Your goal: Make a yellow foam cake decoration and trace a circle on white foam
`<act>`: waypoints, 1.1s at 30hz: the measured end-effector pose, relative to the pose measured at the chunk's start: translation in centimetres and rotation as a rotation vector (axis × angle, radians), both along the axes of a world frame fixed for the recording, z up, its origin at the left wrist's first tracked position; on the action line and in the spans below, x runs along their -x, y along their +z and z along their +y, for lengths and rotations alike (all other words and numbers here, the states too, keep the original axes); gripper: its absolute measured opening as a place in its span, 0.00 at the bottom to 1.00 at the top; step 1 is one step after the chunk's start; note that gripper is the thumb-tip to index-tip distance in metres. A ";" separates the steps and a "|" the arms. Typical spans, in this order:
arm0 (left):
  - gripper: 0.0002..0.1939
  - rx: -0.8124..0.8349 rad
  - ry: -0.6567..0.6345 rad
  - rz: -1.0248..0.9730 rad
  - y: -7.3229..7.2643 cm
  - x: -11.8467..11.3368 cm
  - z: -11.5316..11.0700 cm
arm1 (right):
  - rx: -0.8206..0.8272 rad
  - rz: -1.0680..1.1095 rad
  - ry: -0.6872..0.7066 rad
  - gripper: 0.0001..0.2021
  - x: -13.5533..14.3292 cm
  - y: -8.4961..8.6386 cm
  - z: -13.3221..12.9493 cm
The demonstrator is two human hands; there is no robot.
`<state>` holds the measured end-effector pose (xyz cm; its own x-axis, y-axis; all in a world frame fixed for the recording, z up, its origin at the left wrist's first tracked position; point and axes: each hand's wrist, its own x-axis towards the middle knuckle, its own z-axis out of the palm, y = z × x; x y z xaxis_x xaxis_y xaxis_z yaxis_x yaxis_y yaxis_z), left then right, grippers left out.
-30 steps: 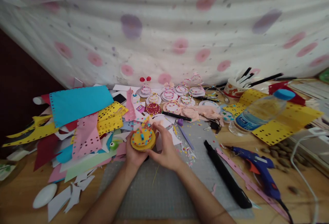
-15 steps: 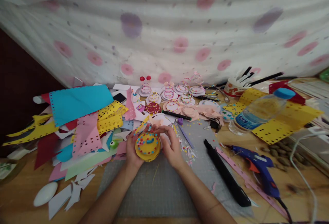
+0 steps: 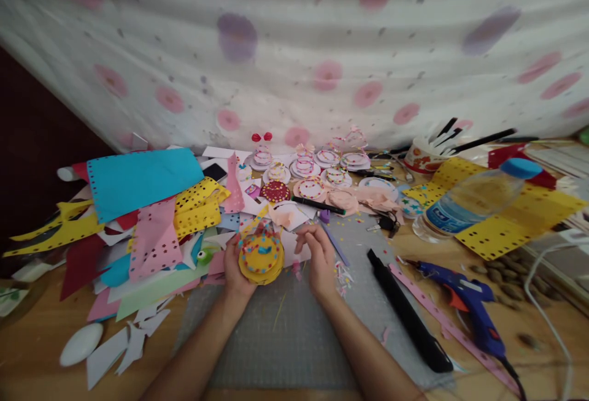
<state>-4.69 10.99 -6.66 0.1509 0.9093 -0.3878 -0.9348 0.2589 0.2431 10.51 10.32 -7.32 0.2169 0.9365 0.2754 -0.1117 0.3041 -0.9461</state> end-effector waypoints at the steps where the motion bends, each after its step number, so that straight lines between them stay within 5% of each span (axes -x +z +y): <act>1: 0.21 0.000 0.003 0.002 0.0 0.0 0.0 | -0.003 -0.012 0.024 0.08 0.1 0.2 -0.1; 6: 0.19 0.020 0.015 0.021 0.0 0.0 0.0 | 0.020 -0.134 0.210 0.13 0.5 1.3 -0.8; 15: 0.20 0.045 0.049 0.036 0.5 -0.2 -0.1 | 0.022 -0.021 -0.045 0.08 -0.4 -0.5 0.1; 19: 0.20 0.052 0.079 0.076 0.8 -0.2 -0.1 | 0.028 -0.086 0.105 0.08 -0.3 0.0 0.3; 25: 0.20 0.053 0.071 0.090 0.5 -0.2 0.0 | -0.001 -0.410 0.461 0.25 -0.4 0.8 0.0; 33: 0.20 0.055 0.095 0.107 0.3 -0.2 0.1 | 0.012 -0.376 0.556 0.28 -0.5 0.2 0.3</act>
